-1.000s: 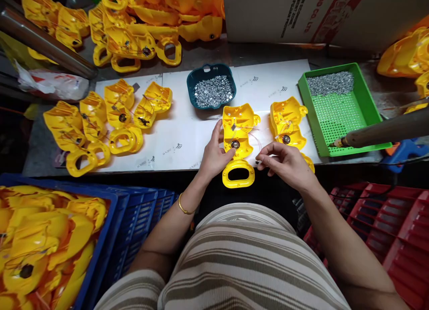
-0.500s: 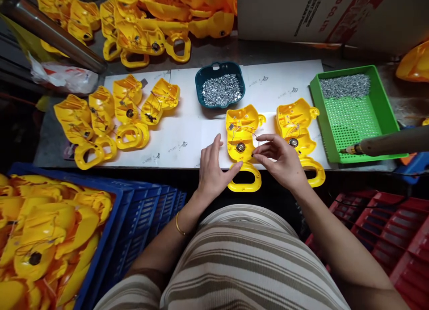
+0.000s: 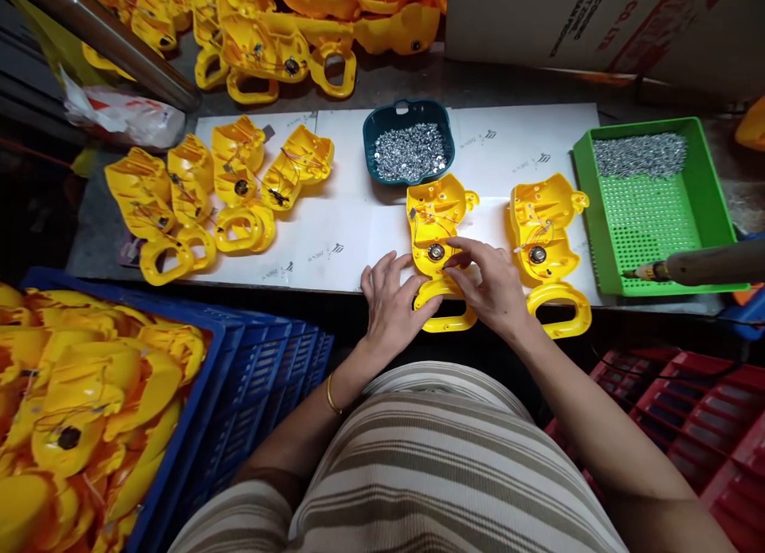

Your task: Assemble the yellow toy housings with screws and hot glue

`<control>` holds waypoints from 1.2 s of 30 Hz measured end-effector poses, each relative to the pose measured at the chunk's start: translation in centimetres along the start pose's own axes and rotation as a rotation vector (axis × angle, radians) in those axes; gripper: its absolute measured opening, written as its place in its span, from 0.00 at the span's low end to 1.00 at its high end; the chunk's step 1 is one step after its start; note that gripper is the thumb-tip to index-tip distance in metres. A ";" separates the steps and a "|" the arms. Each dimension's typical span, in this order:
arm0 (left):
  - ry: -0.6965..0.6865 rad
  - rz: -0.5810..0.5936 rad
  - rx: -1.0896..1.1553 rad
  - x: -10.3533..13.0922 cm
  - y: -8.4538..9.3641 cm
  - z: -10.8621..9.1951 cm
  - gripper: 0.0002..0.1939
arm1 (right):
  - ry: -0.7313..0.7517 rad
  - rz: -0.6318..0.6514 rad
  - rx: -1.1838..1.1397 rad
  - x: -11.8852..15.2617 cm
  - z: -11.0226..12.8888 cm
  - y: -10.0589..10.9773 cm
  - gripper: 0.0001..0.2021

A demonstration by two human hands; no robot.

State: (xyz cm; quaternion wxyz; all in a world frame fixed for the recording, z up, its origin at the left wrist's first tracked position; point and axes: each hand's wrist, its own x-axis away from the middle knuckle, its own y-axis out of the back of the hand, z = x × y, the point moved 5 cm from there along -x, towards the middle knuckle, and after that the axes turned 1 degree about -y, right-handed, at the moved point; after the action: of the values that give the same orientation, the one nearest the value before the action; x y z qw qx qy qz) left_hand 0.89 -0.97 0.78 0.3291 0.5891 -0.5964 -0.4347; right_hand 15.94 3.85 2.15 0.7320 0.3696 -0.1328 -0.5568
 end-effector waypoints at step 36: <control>-0.058 -0.018 0.069 -0.7 0.2 -0.4 0.05 | 0.464 0.173 0.593 5.4 2.7 -1.7 0.23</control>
State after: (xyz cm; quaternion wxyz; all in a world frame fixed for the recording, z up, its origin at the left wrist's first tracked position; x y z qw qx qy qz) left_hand 1.24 -0.39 1.18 0.2873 0.5927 -0.6149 -0.4337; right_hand 14.95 -2.33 1.66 0.6481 0.6689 -0.1496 -0.3318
